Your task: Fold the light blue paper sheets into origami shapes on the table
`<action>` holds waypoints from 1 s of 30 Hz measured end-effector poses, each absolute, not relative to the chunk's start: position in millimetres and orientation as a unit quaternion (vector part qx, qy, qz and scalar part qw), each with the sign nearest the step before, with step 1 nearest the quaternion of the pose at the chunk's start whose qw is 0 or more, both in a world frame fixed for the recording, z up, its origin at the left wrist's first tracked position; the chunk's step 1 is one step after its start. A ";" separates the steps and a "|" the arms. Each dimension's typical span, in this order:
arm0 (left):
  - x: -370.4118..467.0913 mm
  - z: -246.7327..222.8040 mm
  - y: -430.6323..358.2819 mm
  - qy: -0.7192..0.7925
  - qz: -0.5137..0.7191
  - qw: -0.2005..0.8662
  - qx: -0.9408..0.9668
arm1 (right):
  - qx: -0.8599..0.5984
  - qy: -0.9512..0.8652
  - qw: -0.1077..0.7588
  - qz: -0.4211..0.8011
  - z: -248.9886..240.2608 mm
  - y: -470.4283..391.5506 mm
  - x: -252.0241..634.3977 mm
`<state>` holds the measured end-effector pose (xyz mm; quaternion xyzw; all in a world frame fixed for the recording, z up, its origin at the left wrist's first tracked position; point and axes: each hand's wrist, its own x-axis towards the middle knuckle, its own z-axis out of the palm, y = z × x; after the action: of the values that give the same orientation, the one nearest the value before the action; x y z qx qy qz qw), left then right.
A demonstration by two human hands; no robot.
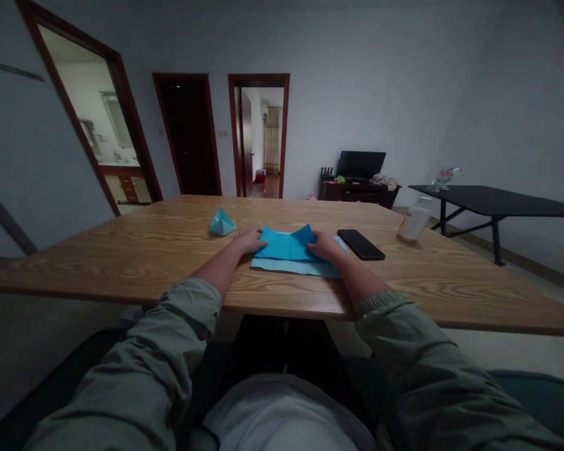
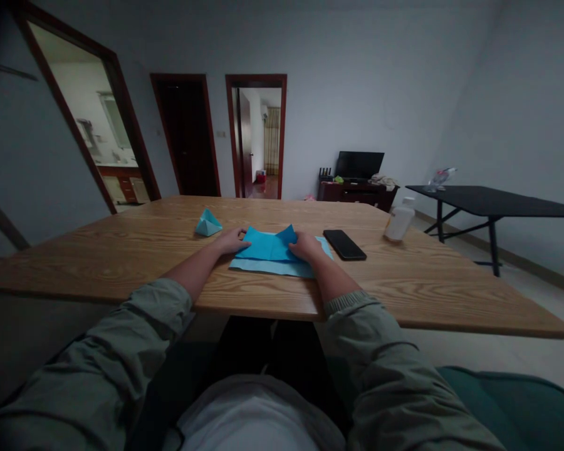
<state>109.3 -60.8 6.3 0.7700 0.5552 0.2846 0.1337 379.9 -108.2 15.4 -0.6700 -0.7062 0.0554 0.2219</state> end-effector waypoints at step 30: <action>143.7 11.7 -89.7 0.362 0.185 0.174 0.897 | -0.546 -0.827 0.111 0.078 17.4 -118.5 354.9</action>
<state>143.7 -89.7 11.7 0.8968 0.3623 0.1848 0.1740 354.9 -118.5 17.4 -0.5464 -0.8265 0.0777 0.1106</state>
